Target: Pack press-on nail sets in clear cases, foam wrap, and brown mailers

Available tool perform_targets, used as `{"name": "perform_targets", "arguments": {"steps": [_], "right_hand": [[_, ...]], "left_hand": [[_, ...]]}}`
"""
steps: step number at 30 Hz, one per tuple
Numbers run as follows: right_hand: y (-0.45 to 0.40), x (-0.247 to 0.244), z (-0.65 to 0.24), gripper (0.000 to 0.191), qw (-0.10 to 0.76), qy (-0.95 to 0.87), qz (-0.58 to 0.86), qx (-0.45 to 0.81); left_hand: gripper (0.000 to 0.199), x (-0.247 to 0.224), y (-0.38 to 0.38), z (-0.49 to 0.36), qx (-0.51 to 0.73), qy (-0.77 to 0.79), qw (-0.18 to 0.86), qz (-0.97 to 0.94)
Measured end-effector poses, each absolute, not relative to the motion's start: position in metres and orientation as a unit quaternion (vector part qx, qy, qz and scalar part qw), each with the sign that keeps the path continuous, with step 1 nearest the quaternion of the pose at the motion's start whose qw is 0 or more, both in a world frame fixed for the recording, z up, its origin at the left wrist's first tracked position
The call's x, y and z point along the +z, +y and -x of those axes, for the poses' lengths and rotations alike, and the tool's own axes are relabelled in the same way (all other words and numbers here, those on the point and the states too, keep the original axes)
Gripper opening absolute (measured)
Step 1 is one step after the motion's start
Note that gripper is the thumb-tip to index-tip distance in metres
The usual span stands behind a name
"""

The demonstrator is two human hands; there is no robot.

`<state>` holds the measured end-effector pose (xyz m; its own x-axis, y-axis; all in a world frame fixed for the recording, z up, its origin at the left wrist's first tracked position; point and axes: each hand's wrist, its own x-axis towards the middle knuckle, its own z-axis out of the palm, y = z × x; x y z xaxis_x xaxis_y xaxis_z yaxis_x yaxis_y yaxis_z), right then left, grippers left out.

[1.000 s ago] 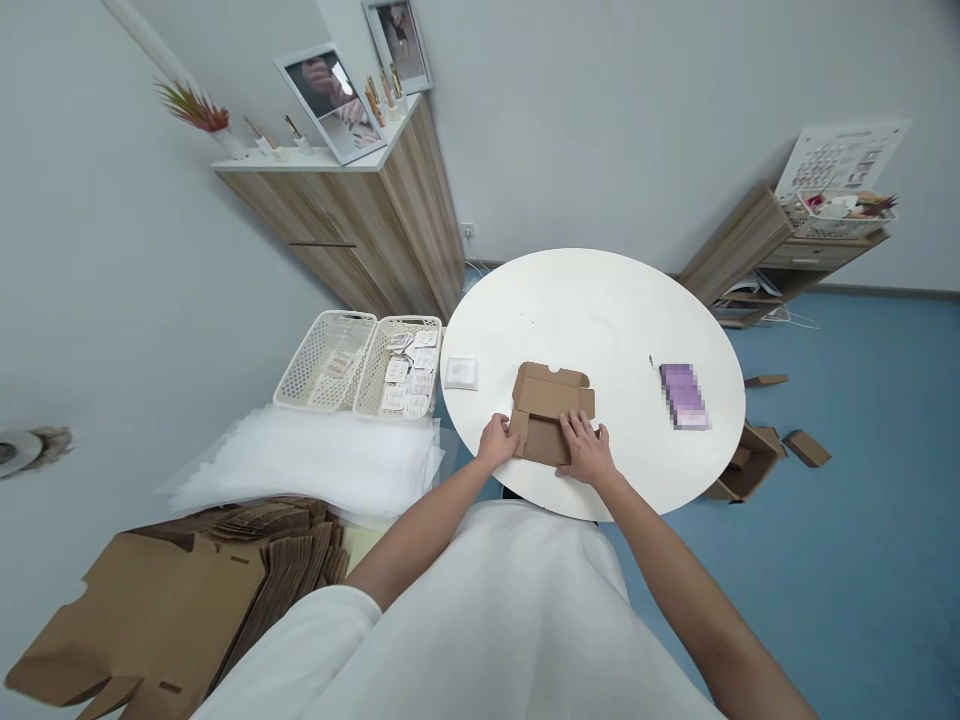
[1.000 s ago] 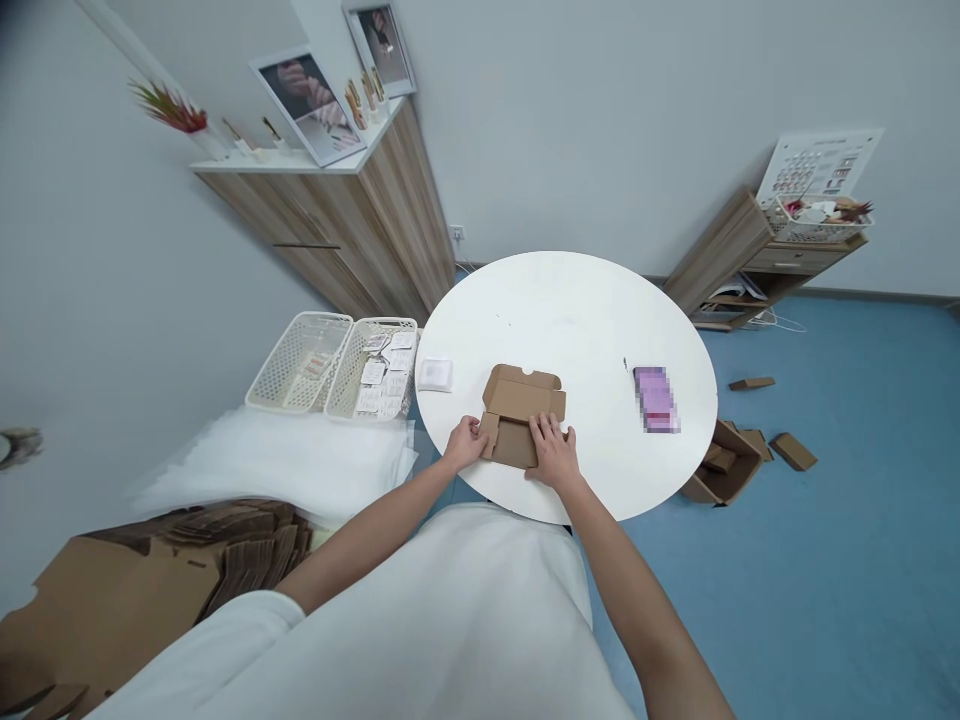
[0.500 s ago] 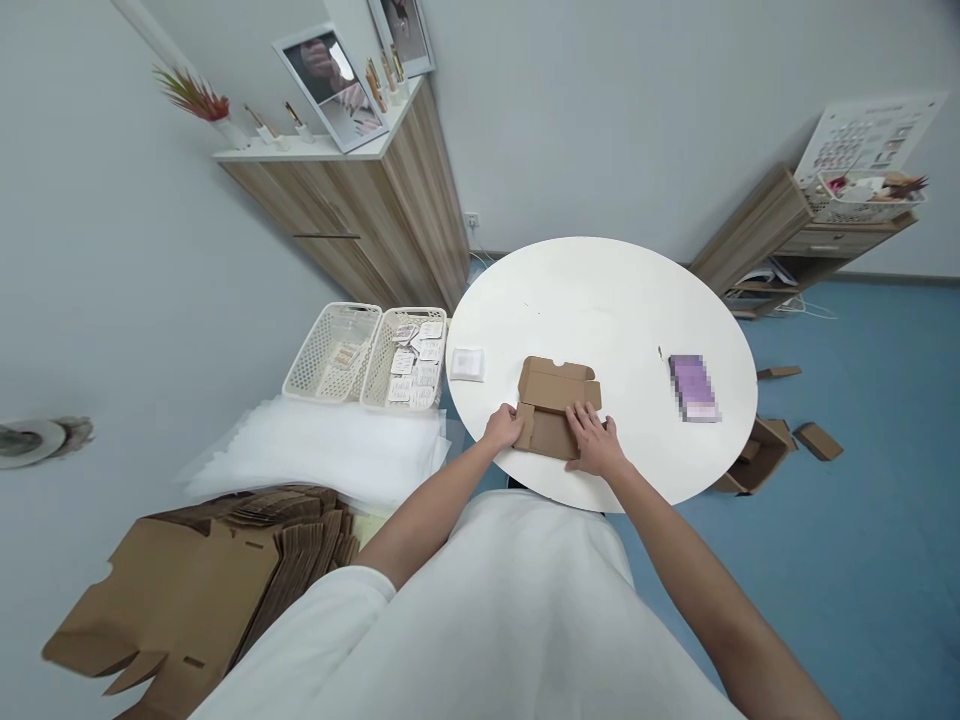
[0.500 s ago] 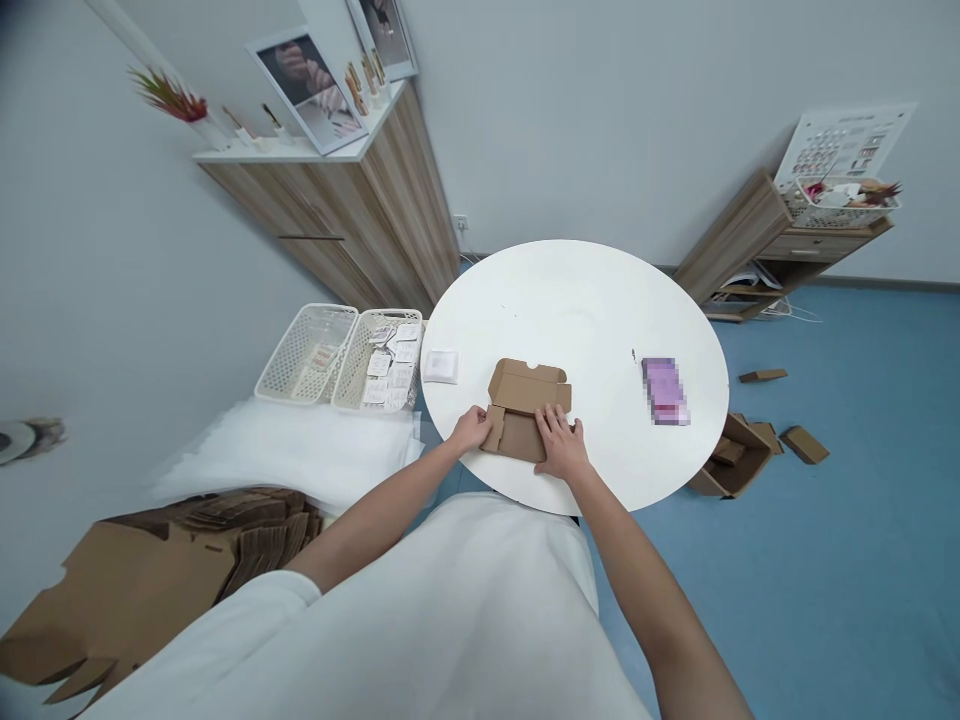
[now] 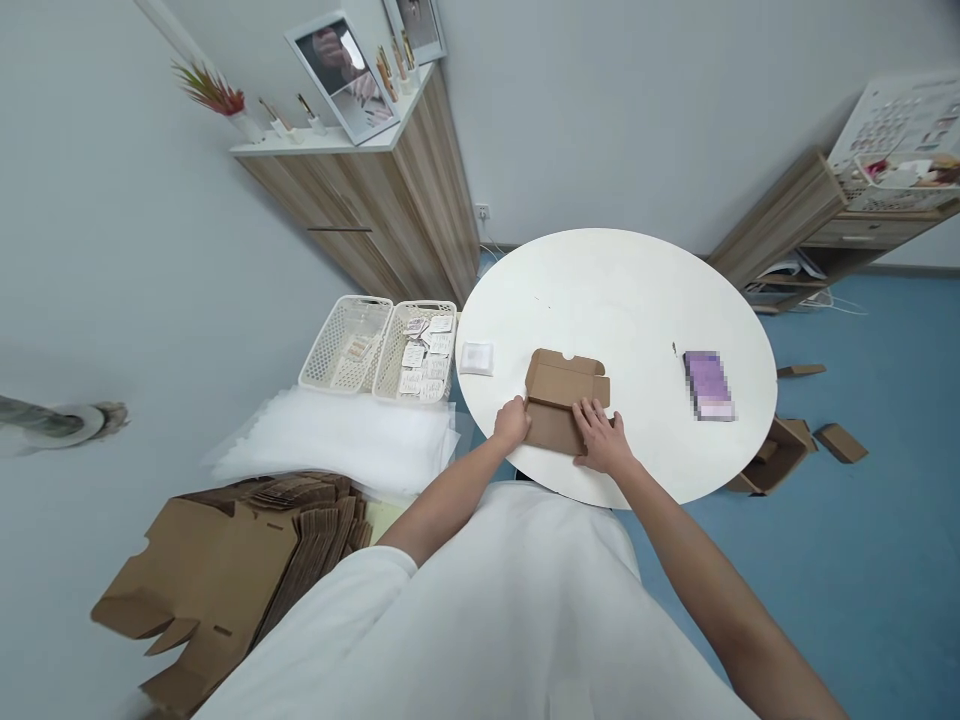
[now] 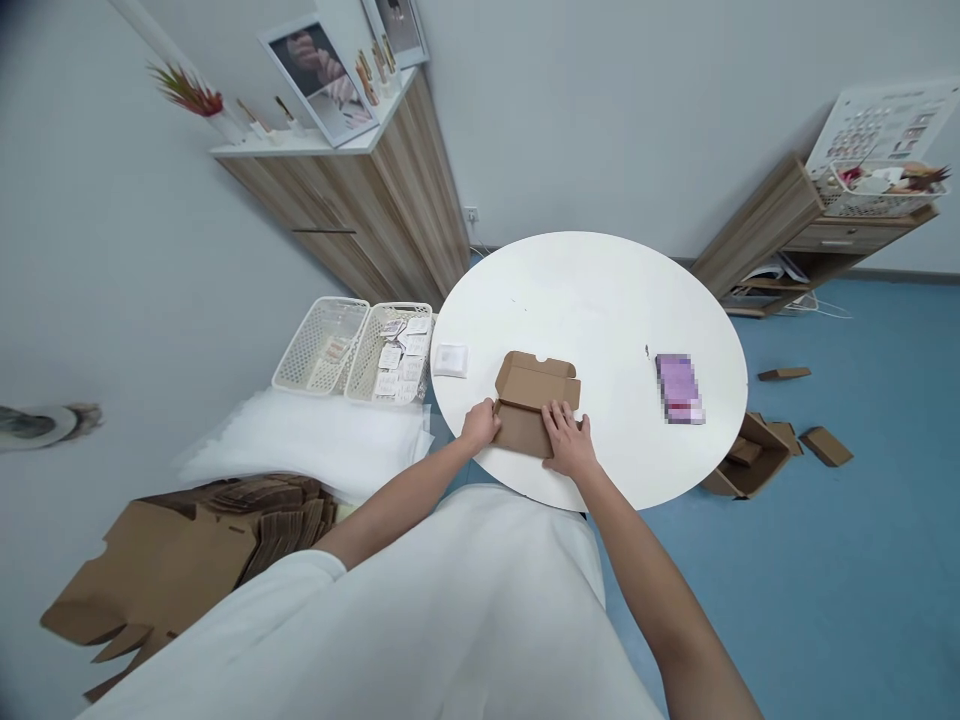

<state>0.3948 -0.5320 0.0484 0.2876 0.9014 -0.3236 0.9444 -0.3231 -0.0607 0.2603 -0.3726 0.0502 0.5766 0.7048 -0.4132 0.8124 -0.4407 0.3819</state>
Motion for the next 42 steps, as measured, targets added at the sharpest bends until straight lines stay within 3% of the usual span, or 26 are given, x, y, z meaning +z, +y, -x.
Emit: {"name": "perform_targets", "arguments": {"steps": [3, 8, 11, 16, 19, 22, 26, 31, 36, 42], "right_hand": [[-0.533, 0.047, -0.397, 0.104, 0.056, 0.578, -0.801, -0.147], [-0.533, 0.045, -0.401, 0.102, 0.049, 0.592, -0.791, -0.147], [-0.531, 0.05, -0.402, 0.105, 0.05, 0.594, -0.788, -0.154], [-0.543, 0.065, -0.409, 0.101, -0.043, 0.567, -0.803, -0.177], [-0.566, 0.064, -0.412, 0.087, -0.181, 0.397, -0.877, -0.202], [-0.587, 0.056, -0.408, 0.083, -0.305, 0.222, -0.874, -0.307], [-0.588, 0.054, -0.4, 0.077, -0.365, 0.145, -0.85, -0.352], [-0.57, 0.068, -0.393, 0.055, -0.376, 0.196, -0.829, -0.366], [-0.561, 0.069, -0.392, 0.056, -0.329, 0.197, -0.86, -0.336], [-0.553, 0.058, -0.404, 0.017, -0.202, 0.177, -0.922, -0.278]], "left_hand": [[0.031, 0.056, -0.374, -0.252, -0.06, 0.423, 0.309, -0.85], [0.095, 0.069, -0.368, -0.233, -0.048, 0.307, 0.358, -0.88], [0.112, 0.072, -0.365, -0.234, -0.11, 0.269, 0.335, -0.896], [0.115, 0.071, -0.366, -0.244, -0.141, 0.269, 0.318, -0.898], [0.114, 0.07, -0.367, -0.245, -0.149, 0.269, 0.317, -0.897], [0.114, 0.07, -0.367, -0.244, -0.149, 0.27, 0.322, -0.895], [0.115, 0.07, -0.369, -0.247, -0.144, 0.269, 0.319, -0.897], [0.115, 0.07, -0.377, -0.253, -0.15, 0.288, 0.32, -0.89], [0.118, 0.067, -0.388, -0.257, -0.142, 0.29, 0.316, -0.892], [0.115, 0.068, -0.393, -0.256, -0.143, 0.29, 0.334, -0.885]]}}
